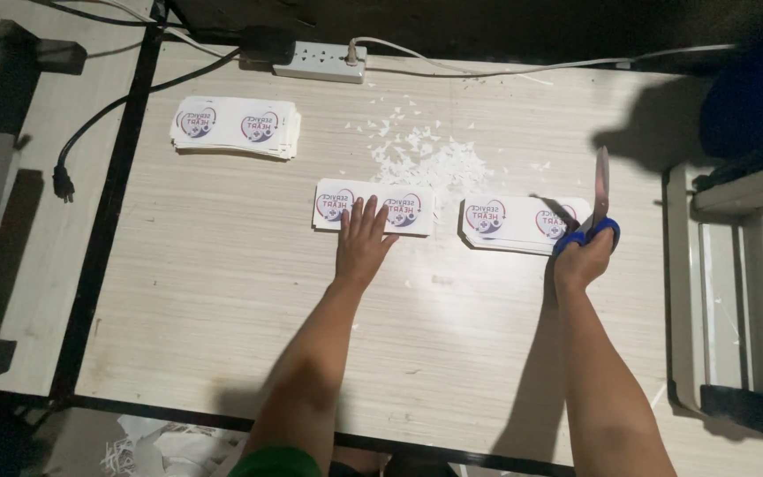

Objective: Cutting circular stickers from a sheet using scissors.

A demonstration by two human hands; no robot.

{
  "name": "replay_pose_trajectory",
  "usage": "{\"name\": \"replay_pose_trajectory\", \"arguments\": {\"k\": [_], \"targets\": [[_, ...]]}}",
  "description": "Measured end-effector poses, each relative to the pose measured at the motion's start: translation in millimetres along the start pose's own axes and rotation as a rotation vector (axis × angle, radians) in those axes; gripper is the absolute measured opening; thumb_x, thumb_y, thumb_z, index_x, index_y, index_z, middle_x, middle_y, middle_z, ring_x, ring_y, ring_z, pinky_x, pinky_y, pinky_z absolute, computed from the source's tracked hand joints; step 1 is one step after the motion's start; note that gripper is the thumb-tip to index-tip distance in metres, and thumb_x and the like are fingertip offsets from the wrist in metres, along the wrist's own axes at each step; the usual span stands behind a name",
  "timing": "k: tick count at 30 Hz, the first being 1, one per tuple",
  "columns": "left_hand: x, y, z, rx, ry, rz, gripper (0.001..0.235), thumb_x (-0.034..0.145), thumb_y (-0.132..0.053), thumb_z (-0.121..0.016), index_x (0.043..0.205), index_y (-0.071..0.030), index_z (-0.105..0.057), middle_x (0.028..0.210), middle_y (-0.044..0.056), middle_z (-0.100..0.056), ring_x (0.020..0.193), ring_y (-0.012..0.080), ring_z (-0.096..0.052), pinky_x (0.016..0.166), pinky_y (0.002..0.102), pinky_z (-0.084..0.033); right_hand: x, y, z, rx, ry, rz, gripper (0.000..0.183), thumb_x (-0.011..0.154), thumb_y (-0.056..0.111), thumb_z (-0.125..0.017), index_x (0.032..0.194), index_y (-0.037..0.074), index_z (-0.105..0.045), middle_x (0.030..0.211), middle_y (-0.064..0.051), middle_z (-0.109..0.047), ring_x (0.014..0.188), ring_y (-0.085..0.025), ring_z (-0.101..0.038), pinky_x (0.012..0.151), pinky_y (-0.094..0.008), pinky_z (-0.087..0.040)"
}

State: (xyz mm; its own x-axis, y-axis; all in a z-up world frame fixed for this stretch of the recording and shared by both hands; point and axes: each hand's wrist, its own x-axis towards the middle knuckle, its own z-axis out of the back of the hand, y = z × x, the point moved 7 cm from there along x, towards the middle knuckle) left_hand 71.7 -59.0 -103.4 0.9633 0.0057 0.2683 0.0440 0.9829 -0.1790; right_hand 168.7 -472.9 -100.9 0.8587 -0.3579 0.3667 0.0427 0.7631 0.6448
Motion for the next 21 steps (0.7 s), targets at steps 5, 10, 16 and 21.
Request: {"name": "replay_pose_trajectory", "arguments": {"k": [5, 10, 16, 21], "targets": [[-8.2, 12.3, -17.1, -0.025, -0.052, 0.028, 0.056, 0.099, -0.043, -0.063, 0.146, -0.014, -0.055, 0.157, 0.009, -0.046, 0.149, 0.0296, -0.037, 0.123, 0.054, -0.027, 2.6, 0.0, -0.3, 0.018, 0.037, -0.032, 0.022, 0.096, -0.006, -0.062, 0.115, -0.002, -0.052, 0.106, -0.021, -0.06, 0.099, -0.041, -0.061, 0.091, -0.044, -0.048], [-4.2, 13.8, -10.6, -0.091, -0.052, 0.047, 0.053, 0.099, -0.041, -0.063, 0.145, -0.016, -0.057, 0.155, 0.007, -0.049, 0.148, 0.0281, -0.039, 0.123, 0.052, -0.028, -3.0, 16.2, 3.7, 0.073, -0.005, -0.119, 0.02, 0.097, -0.008, -0.062, 0.113, -0.003, -0.051, 0.107, -0.017, -0.061, 0.097, -0.034, -0.063, 0.089, -0.036, -0.052], [-4.5, 15.4, -19.1, -0.093, 0.002, 0.068, 0.055, 0.098, -0.046, -0.061, 0.144, -0.017, -0.056, 0.155, 0.006, -0.049, 0.147, 0.0275, -0.038, 0.122, 0.052, -0.027, -41.2, 102.5, -5.6, 0.441, -0.062, -0.11, 0.024, 0.102, -0.01, -0.056, 0.123, -0.002, -0.048, 0.118, -0.014, -0.059, 0.104, -0.021, -0.071, 0.084, -0.028, -0.061], [-1.2, 17.1, -23.2, -0.119, 0.035, 0.077, 0.056, 0.098, -0.047, -0.058, 0.147, -0.019, -0.053, 0.157, 0.005, -0.046, 0.149, 0.026, -0.033, 0.123, 0.05, -0.023, -57.5, 137.6, -47.5, 0.659, 0.221, -0.385, 0.041, 0.102, -0.001, -0.053, 0.142, 0.005, -0.047, 0.129, -0.014, -0.055, 0.111, -0.03, -0.066, 0.088, -0.037, -0.06]]}}
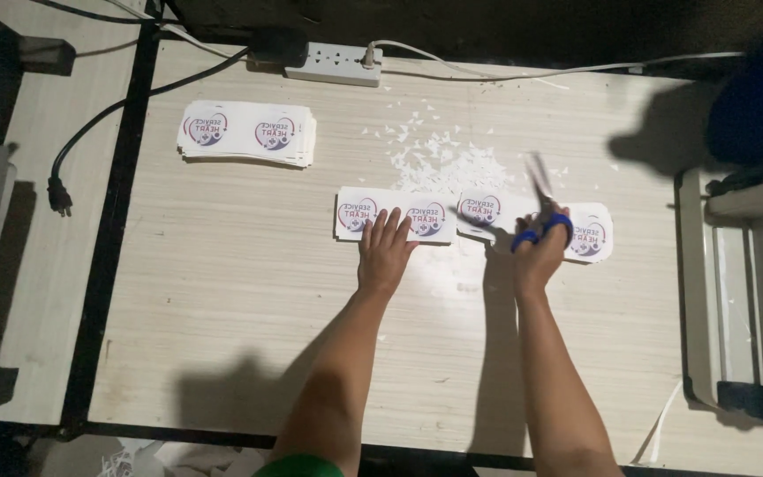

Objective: Cutting circular stickers from a sheet using scissors.

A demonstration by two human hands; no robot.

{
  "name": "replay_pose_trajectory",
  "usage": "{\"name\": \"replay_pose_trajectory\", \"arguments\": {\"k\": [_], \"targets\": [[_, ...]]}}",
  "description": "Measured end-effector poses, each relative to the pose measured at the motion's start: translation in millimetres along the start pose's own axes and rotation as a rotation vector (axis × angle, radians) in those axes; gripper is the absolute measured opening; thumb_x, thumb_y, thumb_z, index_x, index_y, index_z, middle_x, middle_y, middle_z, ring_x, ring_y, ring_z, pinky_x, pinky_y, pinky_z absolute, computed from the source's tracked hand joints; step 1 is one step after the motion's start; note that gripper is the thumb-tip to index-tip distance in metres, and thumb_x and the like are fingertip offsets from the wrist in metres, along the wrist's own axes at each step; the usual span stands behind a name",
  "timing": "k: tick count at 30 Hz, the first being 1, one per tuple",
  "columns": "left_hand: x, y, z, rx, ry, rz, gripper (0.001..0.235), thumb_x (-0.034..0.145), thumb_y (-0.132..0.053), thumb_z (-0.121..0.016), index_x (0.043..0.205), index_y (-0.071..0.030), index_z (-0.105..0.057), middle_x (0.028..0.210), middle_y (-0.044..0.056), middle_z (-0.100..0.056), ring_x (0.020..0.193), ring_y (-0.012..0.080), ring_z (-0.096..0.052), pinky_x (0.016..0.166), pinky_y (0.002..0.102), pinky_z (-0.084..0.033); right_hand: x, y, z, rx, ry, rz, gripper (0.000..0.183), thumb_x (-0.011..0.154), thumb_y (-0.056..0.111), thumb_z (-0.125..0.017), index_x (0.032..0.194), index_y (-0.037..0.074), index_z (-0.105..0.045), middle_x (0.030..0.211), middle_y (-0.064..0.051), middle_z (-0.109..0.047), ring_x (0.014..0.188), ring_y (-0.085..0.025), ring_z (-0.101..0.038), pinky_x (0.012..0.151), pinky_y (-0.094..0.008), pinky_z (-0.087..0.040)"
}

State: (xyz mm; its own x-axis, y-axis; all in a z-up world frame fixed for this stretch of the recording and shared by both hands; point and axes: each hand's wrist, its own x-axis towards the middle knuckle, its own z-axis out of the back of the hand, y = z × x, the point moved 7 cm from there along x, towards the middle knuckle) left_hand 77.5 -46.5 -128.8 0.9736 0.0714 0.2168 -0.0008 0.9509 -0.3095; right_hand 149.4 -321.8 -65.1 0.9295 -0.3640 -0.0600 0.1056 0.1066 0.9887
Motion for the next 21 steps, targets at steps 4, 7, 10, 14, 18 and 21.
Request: {"name": "replay_pose_trajectory", "arguments": {"k": [4, 7, 10, 14, 18, 21], "targets": [[-1.2, 0.1, 0.5, -0.005, 0.018, -0.012, 0.057, 0.098, -0.048, -0.058, 0.146, -0.018, -0.052, 0.157, 0.005, -0.045, 0.148, 0.0257, -0.032, 0.123, 0.05, -0.022, 0.1, 28.5, -23.7, -0.254, 0.231, 0.454, 0.04, 0.096, 0.001, -0.062, 0.135, 0.0, -0.055, 0.14, -0.021, -0.058, 0.133, -0.038, -0.054, 0.105, -0.045, -0.053], [-2.3, -1.8, 2.7, 0.005, 0.038, -0.008, 0.056, 0.099, -0.048, -0.057, 0.145, -0.017, -0.053, 0.156, 0.005, -0.045, 0.15, 0.0254, -0.031, 0.124, 0.05, -0.021, -21.0, 60.8, -58.1, -0.78, 0.466, 0.816, 0.051, 0.074, 0.003, -0.08, 0.12, -0.002, -0.058, 0.139, -0.026, -0.059, 0.139, -0.04, -0.047, 0.107, -0.05, -0.047], [-1.0, -2.1, 5.4, 0.032, 0.065, 0.006, 0.051, 0.101, -0.048, -0.055, 0.142, -0.017, -0.055, 0.156, 0.003, -0.045, 0.152, 0.0248, -0.031, 0.125, 0.05, -0.02, -25.3, 47.6, -67.2, -0.839, 0.551, 0.853, 0.052, 0.068, 0.009, -0.085, 0.113, -0.005, -0.061, 0.126, -0.027, -0.064, 0.13, -0.041, -0.053, 0.101, -0.049, -0.05], [1.1, -1.5, 4.1, 0.045, 0.091, 0.012, 0.049, 0.101, -0.048, -0.053, 0.139, -0.017, -0.057, 0.157, 0.003, -0.042, 0.15, 0.0248, -0.029, 0.124, 0.05, -0.019, -16.6, -2.3, -59.4, -1.006, 0.472, 0.825, 0.033, 0.071, -0.002, -0.078, 0.1, -0.001, -0.063, 0.109, -0.022, -0.071, 0.106, -0.036, -0.068, 0.095, -0.043, -0.055], [-0.7, -1.8, 4.5, 0.049, 0.085, 0.012, 0.049, 0.102, -0.048, -0.052, 0.141, -0.018, -0.056, 0.159, 0.003, -0.04, 0.151, 0.0248, -0.028, 0.124, 0.05, -0.018, -14.3, -8.9, -41.1, -0.979, 0.328, 0.88, 0.023, 0.076, -0.006, -0.076, 0.094, 0.004, -0.065, 0.096, -0.016, -0.072, 0.091, -0.029, -0.072, 0.099, -0.044, -0.054], [-2.4, -1.4, 4.1, 0.034, 0.052, 0.011, 0.051, 0.102, -0.048, -0.053, 0.144, -0.019, -0.054, 0.16, 0.003, -0.039, 0.15, 0.0247, -0.029, 0.124, 0.049, -0.018, -19.3, 23.9, -13.8, -0.925, 0.162, 0.988, 0.02, 0.085, -0.003, -0.076, 0.099, 0.008, -0.067, 0.099, -0.012, -0.073, 0.097, -0.027, -0.072, 0.106, -0.045, -0.053]]}}
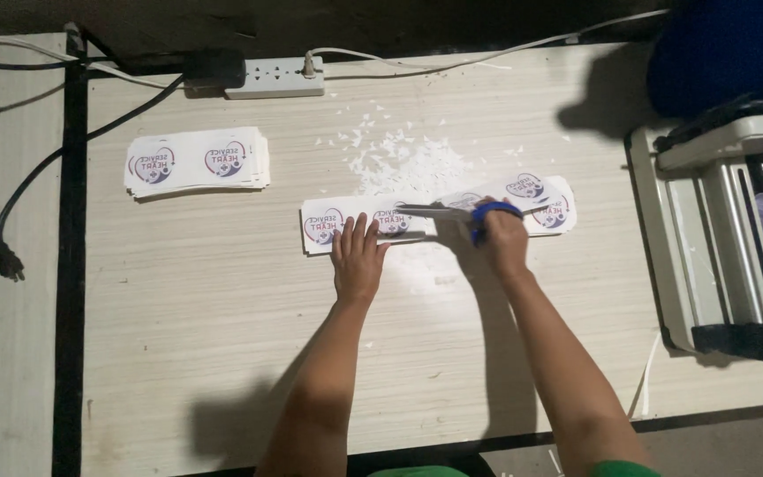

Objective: Cutting circular stickers from a sheet using scissors.

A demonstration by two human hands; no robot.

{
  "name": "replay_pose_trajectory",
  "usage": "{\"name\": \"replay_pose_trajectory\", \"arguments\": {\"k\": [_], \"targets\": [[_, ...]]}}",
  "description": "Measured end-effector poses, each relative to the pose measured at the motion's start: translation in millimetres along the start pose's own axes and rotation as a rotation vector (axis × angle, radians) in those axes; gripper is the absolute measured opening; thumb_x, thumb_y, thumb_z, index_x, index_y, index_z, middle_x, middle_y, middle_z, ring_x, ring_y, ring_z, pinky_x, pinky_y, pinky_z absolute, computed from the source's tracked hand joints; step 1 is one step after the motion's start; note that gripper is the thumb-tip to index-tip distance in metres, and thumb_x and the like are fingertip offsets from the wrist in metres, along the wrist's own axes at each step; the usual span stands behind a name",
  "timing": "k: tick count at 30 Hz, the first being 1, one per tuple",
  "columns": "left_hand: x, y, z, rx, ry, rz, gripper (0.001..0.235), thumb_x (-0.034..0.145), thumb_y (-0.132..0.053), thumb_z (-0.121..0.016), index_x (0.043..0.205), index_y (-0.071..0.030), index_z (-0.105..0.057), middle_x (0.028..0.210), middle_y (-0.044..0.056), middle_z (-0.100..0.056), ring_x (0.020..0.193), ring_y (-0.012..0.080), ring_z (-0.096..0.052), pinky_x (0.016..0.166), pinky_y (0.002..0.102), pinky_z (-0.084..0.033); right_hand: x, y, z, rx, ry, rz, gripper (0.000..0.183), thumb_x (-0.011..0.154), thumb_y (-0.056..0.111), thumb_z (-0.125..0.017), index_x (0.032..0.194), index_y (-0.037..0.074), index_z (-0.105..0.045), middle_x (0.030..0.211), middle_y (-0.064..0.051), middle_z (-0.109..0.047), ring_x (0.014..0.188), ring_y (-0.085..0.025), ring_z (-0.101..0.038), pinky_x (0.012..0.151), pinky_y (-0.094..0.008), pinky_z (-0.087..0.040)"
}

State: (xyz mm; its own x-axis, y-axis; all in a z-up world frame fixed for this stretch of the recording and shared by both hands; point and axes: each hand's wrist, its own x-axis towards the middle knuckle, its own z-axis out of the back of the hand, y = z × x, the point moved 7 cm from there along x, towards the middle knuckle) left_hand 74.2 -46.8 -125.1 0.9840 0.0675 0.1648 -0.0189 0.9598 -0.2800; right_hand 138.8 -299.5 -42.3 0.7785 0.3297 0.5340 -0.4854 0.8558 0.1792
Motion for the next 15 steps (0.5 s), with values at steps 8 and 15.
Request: {"name": "replay_pose_trajectory", "arguments": {"k": [8, 15], "targets": [[-1.5, 0.4, 2.5, 0.014, -0.057, -0.02, 0.055, 0.101, -0.047, -0.056, 0.149, -0.019, -0.051, 0.159, 0.004, -0.042, 0.15, 0.0251, -0.031, 0.125, 0.048, -0.019, -35.4, -21.0, 14.4, -0.04, -0.039, -0.134, 0.025, 0.081, -0.004, -0.074, 0.103, 0.005, -0.065, 0.106, -0.013, -0.073, 0.105, -0.032, -0.071, 0.088, -0.042, -0.056], [-3.3, 0.1, 1.1, 0.023, -0.065, -0.014, 0.056, 0.1, -0.048, -0.058, 0.148, -0.02, -0.052, 0.159, 0.003, -0.041, 0.15, 0.0242, -0.031, 0.124, 0.048, -0.02, -48.8, -26.1, -4.2, -0.01, 0.069, -0.338, 0.031, 0.074, -0.006, -0.073, 0.102, 0.002, -0.061, 0.096, -0.015, -0.067, 0.092, -0.038, -0.065, 0.077, -0.049, -0.053]]}}
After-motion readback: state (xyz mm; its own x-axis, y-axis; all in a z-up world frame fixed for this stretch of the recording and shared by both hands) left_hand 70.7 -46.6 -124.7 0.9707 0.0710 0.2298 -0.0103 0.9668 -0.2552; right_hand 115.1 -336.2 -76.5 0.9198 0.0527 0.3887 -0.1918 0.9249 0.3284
